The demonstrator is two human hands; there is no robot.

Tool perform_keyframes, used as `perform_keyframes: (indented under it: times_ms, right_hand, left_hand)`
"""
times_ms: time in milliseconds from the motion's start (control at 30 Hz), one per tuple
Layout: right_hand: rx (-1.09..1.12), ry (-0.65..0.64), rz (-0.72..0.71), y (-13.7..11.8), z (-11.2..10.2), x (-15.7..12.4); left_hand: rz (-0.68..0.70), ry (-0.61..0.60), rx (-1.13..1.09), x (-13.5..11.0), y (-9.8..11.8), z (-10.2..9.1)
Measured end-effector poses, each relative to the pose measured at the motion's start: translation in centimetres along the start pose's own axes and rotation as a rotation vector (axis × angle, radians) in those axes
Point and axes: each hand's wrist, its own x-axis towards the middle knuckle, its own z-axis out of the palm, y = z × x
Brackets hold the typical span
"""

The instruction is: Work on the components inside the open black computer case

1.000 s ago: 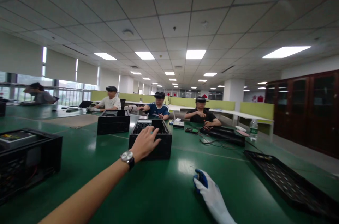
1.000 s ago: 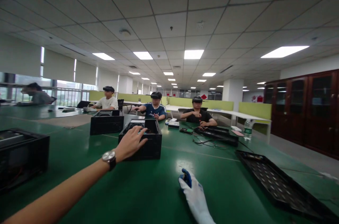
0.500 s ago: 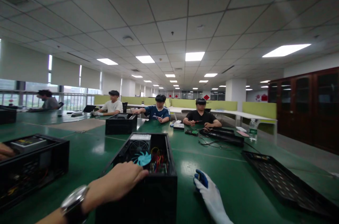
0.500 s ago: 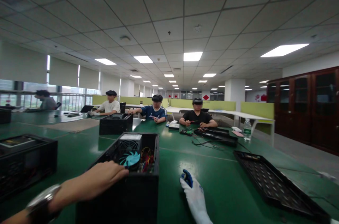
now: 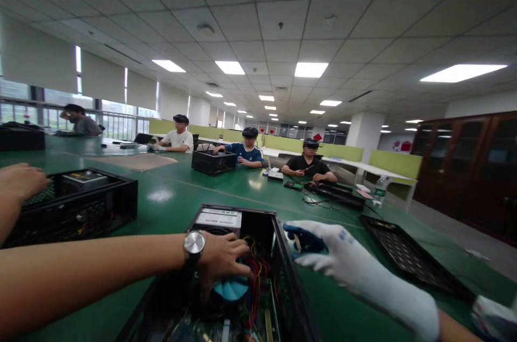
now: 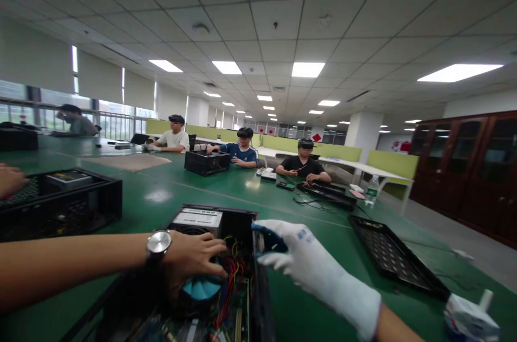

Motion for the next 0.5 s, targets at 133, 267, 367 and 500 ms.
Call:
perform_keyframes:
  times_ms: [133, 267, 367, 500]
  right_hand:
    - [-0.356, -0.138, -0.137, -2.1, 0.9, 2.2]
    - [-0.568, -0.15, -0.139, -2.6, 1.5, 4.4]
    - [-0.641, -0.14, -0.105, -2.7, 3.2, 6.4]
    - [-0.698, -0.354, -0.052, -1.6, 9.5, 9.7]
  left_hand:
    - [-0.069, -0.09, 0.001, 0.9, 0.3, -0.5]
    - [-0.059, 0.031, 0.09, -1.8, 1.7, -1.7]
    - [-0.21, 0.199, 0.033, -6.4, 3.8, -3.1]
    - [-0.452, 0.302, -0.166, -12.3, 7.1, -4.3]
